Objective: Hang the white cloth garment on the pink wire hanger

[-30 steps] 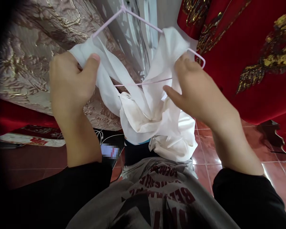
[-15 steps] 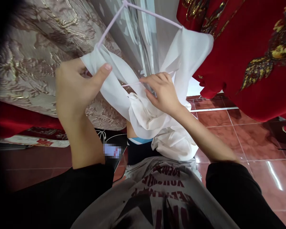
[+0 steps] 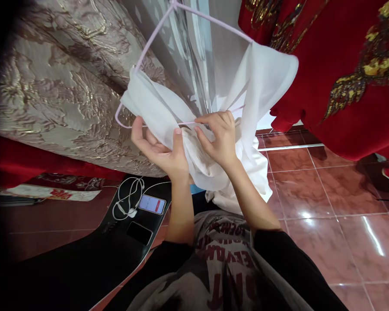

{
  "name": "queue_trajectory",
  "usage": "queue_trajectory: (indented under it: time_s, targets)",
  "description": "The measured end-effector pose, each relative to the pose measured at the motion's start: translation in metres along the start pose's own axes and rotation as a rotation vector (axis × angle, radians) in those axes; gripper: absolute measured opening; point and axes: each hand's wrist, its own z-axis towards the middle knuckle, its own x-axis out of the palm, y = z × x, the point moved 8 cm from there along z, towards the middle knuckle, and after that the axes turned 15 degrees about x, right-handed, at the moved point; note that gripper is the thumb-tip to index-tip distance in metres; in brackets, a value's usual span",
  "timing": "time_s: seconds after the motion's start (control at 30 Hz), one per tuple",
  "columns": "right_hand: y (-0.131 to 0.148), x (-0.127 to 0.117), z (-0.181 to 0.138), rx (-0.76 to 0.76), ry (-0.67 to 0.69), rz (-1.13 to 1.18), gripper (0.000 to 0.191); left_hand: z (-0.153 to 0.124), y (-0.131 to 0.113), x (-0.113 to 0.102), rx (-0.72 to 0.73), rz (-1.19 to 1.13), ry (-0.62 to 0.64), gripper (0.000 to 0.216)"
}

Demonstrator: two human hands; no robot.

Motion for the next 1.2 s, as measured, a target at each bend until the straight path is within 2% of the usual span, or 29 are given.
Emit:
queue_trajectory:
  time_s: [0.1, 0.23, 0.3, 0.37, 0.43, 0.53, 0.73, 0.93, 1.07, 1.2]
  targets:
    - [-0.006, 0.004, 0.002, 0.033, 0.049, 0.003, 0.028, 0.014, -0.001, -0.002, -0.018, -0.033, 0.046, 0.056]
    - [-0.010, 0.005, 0.004, 0.028, 0.074, 0.048, 0.028, 0.032, 0.005, -0.006, -0.082, -0.054, 0.278, 0.056]
    - [-0.009, 0.005, 0.003, 0.026, 0.059, 0.071, 0.026, 0.034, 0.001, -0.007, -0.092, -0.127, 0.326, 0.053]
    - [-0.006, 0.004, 0.002, 0.029, 0.044, 0.084, 0.026, 0.033, -0.011, -0.011, -0.046, -0.170, 0.259, 0.054]
    - [-0.002, 0.003, 0.000, 0.023, 0.025, 0.087, 0.024, 0.027, -0.020, -0.019, -0.009, -0.155, 0.124, 0.056]
    - [0.002, 0.001, -0.003, 0.006, 0.014, 0.077, 0.022, 0.010, -0.019, -0.024, -0.035, -0.045, 0.022, 0.057]
    - [-0.005, 0.008, -0.001, 0.022, 0.056, 0.063, 0.022, -0.018, 0.019, -0.008, -0.160, 0.016, 0.184, 0.049]
    - [-0.006, 0.011, -0.001, 0.013, 0.036, 0.032, 0.022, -0.025, 0.029, -0.010, -0.206, 0.021, 0.090, 0.053]
    - [-0.006, 0.010, -0.002, 0.034, 0.052, 0.028, 0.023, -0.026, 0.033, -0.008, -0.251, 0.011, 0.134, 0.034]
    - [-0.007, 0.011, -0.002, 0.025, 0.055, 0.059, 0.022, -0.028, 0.038, -0.010, -0.273, -0.010, 0.143, 0.031]
